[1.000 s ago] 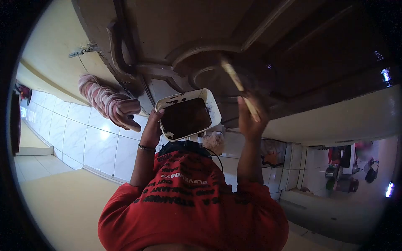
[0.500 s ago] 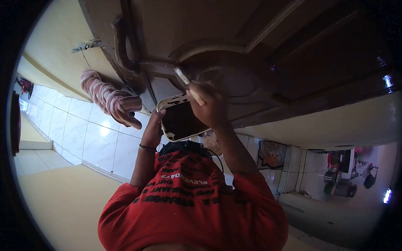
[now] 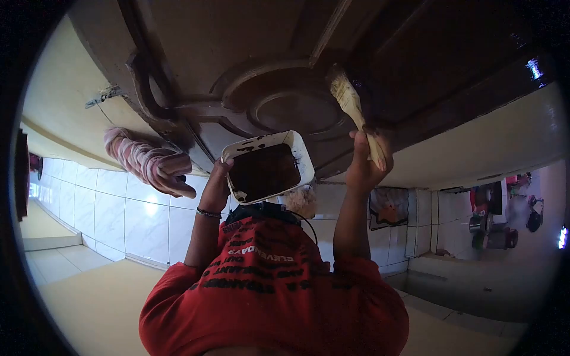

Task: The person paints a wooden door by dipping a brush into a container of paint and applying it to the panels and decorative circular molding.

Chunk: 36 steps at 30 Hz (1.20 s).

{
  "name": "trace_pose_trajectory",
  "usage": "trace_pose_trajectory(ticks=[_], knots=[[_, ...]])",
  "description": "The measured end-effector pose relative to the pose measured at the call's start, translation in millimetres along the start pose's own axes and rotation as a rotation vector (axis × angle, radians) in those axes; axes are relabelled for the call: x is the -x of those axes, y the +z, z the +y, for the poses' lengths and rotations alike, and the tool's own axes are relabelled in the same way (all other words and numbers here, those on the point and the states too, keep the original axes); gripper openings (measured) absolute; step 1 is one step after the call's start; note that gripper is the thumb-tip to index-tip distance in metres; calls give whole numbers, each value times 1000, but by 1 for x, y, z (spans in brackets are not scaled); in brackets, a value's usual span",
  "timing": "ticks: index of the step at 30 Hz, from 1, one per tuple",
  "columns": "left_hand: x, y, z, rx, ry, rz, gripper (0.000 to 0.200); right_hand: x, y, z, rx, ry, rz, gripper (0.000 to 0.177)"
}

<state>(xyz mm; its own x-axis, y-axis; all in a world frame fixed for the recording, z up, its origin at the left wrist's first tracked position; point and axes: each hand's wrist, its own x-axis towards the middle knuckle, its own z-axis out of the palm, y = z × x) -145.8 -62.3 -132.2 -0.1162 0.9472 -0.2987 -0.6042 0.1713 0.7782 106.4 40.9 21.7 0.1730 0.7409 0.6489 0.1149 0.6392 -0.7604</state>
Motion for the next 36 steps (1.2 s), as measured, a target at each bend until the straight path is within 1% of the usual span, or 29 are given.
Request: trace_pose_trajectory(ticks=[2,4,6,8,9,11,13,16,19,21,23,25,26,28,29,31,32,33,35,36], knots=[[1,0,0,-2,-6,-5,62,11,-6,12,-56,-25,-16,12],[4,3,1,-24,8,19,62,26,5,16,10,-48,-270,11],[9,5,3,-28,11,36,62,30,36,20,94,-310,-457,13],[15,8,6,-30,18,61,62,37,63,17,99,-312,-615,18],[19,9,8,-26,22,66,62,39,72,22,89,-313,-618,18],[25,13,14,-20,34,80,62,46,86,36,104,-387,-721,19],[32,16,18,-26,22,101,60,48,91,40,79,-351,-741,23],[30,12,8,-21,46,144,59,40,87,42,91,-397,-699,22],[27,13,4,-39,26,135,59,25,66,39,110,-341,-616,18],[23,18,5,-52,5,91,60,15,47,33,52,-256,-498,20],[19,26,4,-65,-13,44,60,4,25,33,73,-272,-447,18],[15,32,0,-71,-13,38,60,2,-1,33,92,-61,-355,14],[12,33,-3,-78,-16,27,60,-1,-10,33,97,-62,-343,14],[7,35,-9,-70,-33,10,61,-5,-27,31,78,9,-178,12],[5,37,-11,-77,-36,0,61,-6,-39,34,82,8,-167,12],[3,42,-12,-83,-22,-24,62,-2,-62,42,-104,138,6,17],[2,44,-13,-93,-26,-31,62,3,-69,46,-260,273,143,28],[2,46,-14,-95,-26,-18,63,8,-76,44,-259,273,157,28],[0,50,-17,-111,-32,-14,64,23,-89,39,-473,554,401,37],[-2,51,-19,-93,-18,-39,64,33,-100,43,-476,552,417,37]])
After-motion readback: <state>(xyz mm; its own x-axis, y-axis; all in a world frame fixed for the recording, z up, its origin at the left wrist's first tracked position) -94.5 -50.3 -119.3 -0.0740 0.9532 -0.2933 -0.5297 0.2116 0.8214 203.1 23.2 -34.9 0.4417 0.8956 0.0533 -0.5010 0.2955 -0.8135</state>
